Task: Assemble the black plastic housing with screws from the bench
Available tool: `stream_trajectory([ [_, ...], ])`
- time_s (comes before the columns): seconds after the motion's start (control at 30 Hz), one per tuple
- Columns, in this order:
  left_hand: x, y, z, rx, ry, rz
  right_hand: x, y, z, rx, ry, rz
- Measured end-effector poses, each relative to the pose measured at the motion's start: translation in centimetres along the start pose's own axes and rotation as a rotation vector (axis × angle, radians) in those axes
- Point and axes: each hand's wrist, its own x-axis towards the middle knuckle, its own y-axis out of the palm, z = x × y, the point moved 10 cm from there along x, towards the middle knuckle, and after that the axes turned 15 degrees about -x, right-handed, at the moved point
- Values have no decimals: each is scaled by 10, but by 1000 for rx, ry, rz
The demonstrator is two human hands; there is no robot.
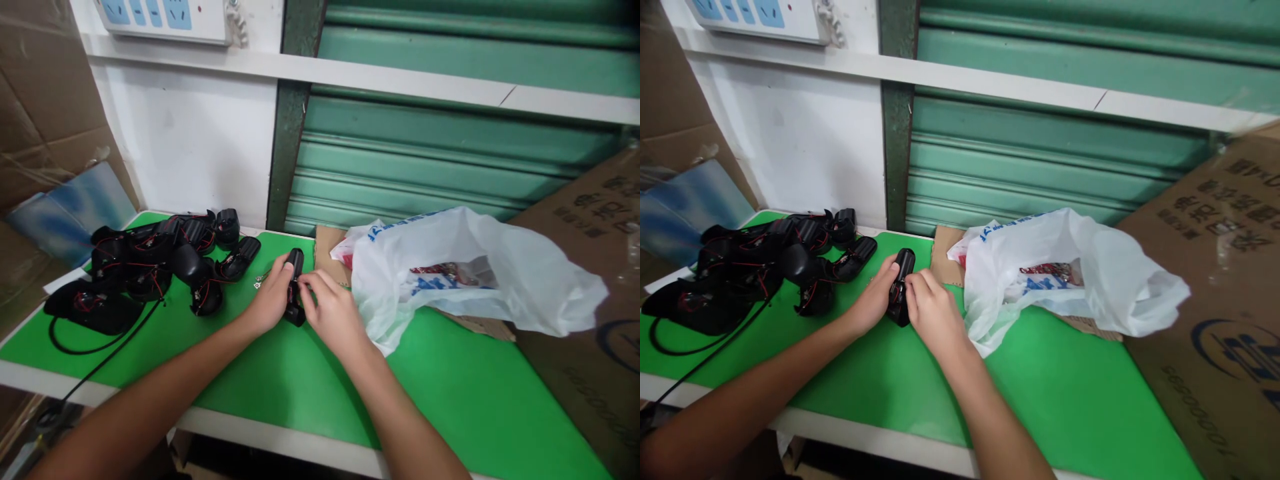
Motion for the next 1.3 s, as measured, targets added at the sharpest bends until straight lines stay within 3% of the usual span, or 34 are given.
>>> stream_trajectory([
  [0.43,-9,6,-6,89,52,37,0,1,12,-311,12,105],
  [0.67,-10,3,-9,139,61,21,1,4,8,-244,32,141],
  [0.97,0,1,-10,-63,65,73,7,-21,3,-85,33,-54],
  [1.3,-10,10,-22,114,77,127,6,-17,12,-238,-82,7],
])
